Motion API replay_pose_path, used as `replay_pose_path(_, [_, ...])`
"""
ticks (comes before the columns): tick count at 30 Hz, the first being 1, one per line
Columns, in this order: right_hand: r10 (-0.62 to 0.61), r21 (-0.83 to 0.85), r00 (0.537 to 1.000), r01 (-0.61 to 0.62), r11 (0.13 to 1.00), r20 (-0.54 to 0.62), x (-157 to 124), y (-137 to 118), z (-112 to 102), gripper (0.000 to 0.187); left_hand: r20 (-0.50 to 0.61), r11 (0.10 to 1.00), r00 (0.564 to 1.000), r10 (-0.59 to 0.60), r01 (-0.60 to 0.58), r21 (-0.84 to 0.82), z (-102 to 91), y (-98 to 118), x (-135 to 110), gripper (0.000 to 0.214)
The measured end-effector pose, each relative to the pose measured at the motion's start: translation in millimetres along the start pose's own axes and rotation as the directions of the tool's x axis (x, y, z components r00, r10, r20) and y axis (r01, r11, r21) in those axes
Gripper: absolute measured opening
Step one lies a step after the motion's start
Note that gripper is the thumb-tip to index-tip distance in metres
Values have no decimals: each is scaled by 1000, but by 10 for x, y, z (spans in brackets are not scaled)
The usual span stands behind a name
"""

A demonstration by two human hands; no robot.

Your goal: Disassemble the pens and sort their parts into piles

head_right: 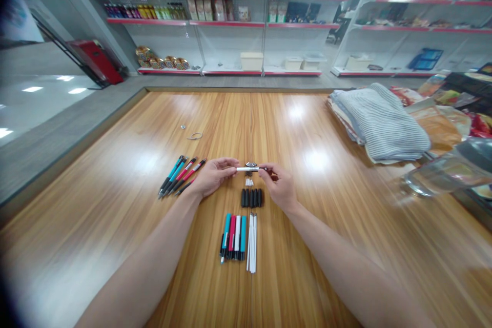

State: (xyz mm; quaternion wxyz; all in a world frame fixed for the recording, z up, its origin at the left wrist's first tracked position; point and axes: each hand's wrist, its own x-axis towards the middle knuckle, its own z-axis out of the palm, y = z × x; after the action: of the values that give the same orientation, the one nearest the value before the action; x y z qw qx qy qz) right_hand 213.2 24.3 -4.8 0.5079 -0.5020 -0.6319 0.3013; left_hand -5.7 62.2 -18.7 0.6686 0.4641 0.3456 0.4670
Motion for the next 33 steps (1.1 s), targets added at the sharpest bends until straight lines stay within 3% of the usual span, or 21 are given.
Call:
replay_pose_path(7, [5,-9,1000,-4,1000,16,5,-1,3,29,139,993,990,-16,-1,118,7,40,-3,27])
replay_pose_path(24, [-77,-68,996,79,995,38,-32,-51,-12,25,162,968,984,-77,34,249,-6,43,-9,28])
replay_pose_path(29, [-3,-4,996,3,1000,-90,-8,13,-41,27,157,957,987,-24,-23,289,4,9,-11,26])
replay_pose_path(33, [108,68,985,-99,993,-138,47,94,-72,33,90,895,995,50,-85,437,0,-27,-4,23])
